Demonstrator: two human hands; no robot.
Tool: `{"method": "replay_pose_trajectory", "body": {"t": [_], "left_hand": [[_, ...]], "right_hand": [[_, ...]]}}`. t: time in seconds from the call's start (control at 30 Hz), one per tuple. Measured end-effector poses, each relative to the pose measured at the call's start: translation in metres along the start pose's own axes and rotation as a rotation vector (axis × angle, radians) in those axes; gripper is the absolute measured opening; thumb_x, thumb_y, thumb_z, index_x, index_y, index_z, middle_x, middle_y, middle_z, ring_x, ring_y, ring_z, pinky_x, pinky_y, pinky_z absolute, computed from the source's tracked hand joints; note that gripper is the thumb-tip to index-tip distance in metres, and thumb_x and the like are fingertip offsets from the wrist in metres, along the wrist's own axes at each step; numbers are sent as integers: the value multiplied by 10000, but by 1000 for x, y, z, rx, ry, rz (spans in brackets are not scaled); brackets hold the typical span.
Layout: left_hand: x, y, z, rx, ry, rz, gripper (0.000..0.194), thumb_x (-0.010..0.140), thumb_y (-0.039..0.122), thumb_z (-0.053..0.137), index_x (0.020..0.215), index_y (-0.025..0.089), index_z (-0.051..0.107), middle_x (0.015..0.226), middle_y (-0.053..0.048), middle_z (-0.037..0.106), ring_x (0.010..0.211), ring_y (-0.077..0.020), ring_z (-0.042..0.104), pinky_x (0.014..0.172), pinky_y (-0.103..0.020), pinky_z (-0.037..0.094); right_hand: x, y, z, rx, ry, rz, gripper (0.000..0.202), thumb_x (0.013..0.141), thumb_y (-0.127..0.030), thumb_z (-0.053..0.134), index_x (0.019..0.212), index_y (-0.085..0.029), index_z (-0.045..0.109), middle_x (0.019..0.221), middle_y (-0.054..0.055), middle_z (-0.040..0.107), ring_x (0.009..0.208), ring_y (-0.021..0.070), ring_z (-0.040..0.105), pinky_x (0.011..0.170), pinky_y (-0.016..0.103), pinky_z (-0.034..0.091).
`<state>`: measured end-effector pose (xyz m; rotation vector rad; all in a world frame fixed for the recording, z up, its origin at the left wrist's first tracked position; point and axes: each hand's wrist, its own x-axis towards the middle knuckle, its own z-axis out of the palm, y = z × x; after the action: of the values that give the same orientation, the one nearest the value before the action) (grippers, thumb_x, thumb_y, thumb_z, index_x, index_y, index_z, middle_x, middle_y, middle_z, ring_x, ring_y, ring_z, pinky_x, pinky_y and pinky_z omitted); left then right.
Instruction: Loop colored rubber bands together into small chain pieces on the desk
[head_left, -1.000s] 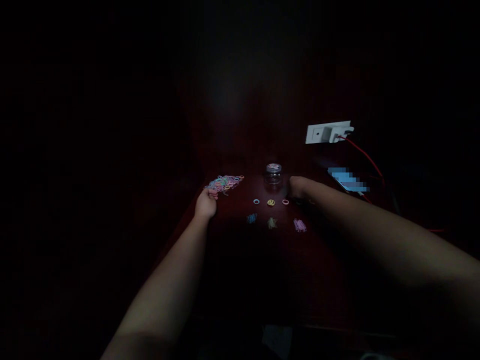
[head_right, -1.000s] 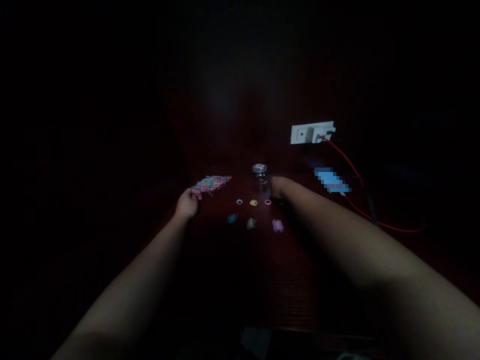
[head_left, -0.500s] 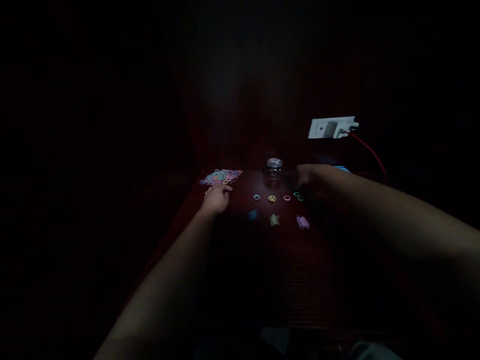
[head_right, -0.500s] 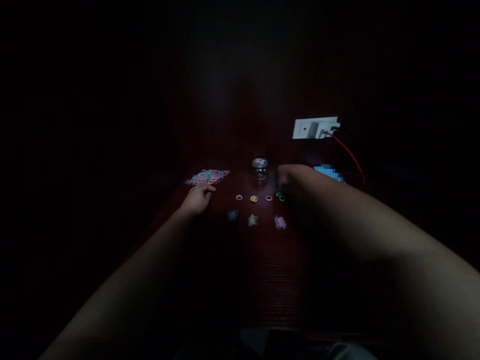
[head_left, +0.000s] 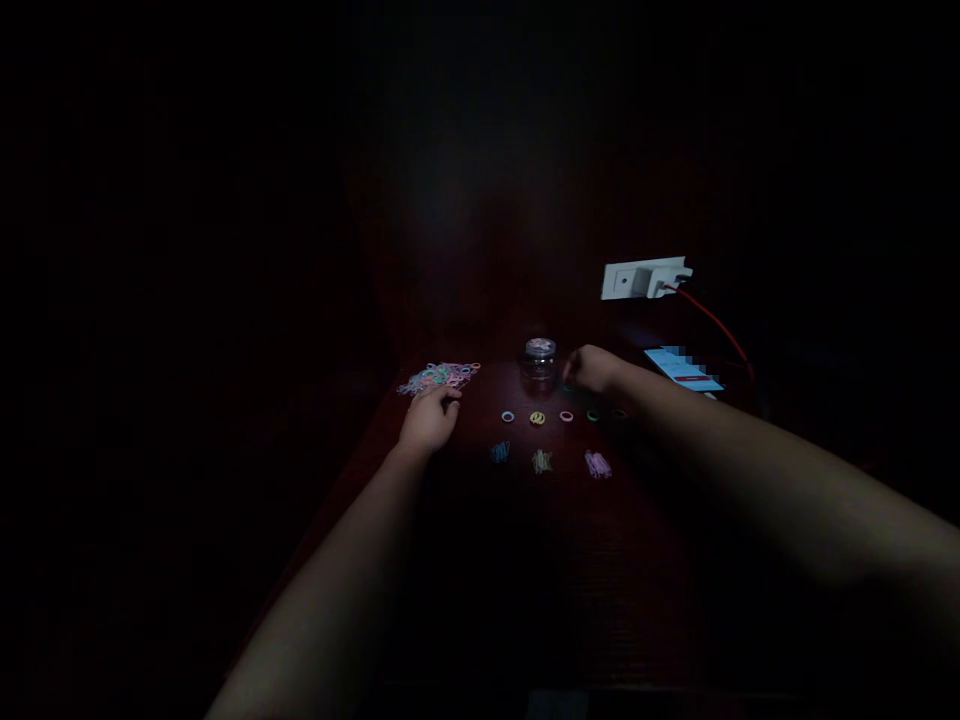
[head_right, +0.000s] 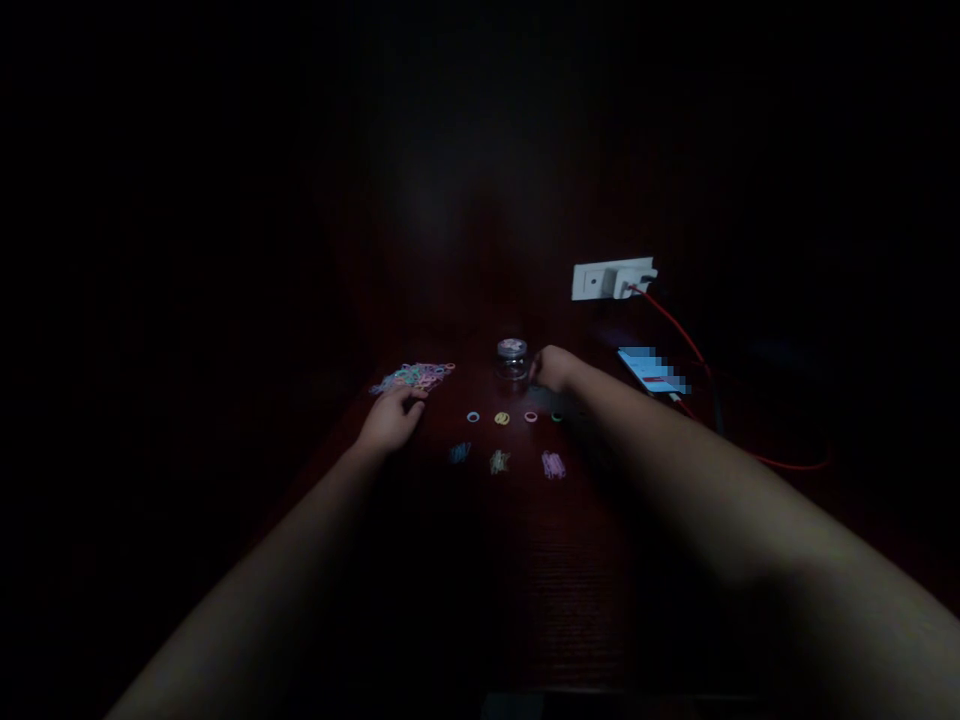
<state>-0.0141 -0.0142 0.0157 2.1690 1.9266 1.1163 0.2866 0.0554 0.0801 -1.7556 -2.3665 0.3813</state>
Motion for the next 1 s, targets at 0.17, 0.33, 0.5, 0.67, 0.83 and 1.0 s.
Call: {"method": "replay_pose_trajectory", "body": {"t": [0.17,0.33,0.5,0.67,0.83,1.0], "left_hand": [[-21,69,-12,-172,78,190,200,856,318,565,987,202,662,916,-51,687,795,-184,627,823,-324,499],[-46,138,8,-601,-94,136,202,843,312,581,975,177,655,827,-51,700,707,-145,650,617,-239,508],[-42,168,23,-851,-122,-106,172,778,296,648,847,139,649,698,-48,687,638,-138,648,556,-222,498],[-49,161,35,-914,-130,-216,206,752,327,663,863,154,650,706,-41,693,609,-139,643,494,-215,477],[-59,152,39,-890,-136,-166,155,737,318,642,807,180,628,716,-26,687,620,-144,643,524,-231,490],[-58,153,36,-928,-93,-149,157,733,293,632,842,183,605,720,-17,673,617,-137,631,540,-230,487]], "right_hand": [[-48,-26,12,577,281,-240,166,779,-233,569,828,-112,672,766,50,682,649,120,593,587,206,442],[-94,-45,35,999,487,-246,189,746,-321,610,779,-136,631,647,9,597,555,109,518,530,224,420],[-105,-43,46,1136,592,-196,137,743,-297,607,745,-162,585,632,2,586,552,125,552,531,243,444],[-111,-37,56,988,640,-260,46,782,-237,571,765,-195,575,637,-1,583,572,139,560,524,247,434],[-132,-24,58,671,634,-488,79,843,-206,536,800,-211,602,748,22,600,703,154,563,668,286,463],[-139,-14,51,555,552,-637,169,805,-155,584,960,-215,616,834,27,595,752,149,559,697,278,467]]}}
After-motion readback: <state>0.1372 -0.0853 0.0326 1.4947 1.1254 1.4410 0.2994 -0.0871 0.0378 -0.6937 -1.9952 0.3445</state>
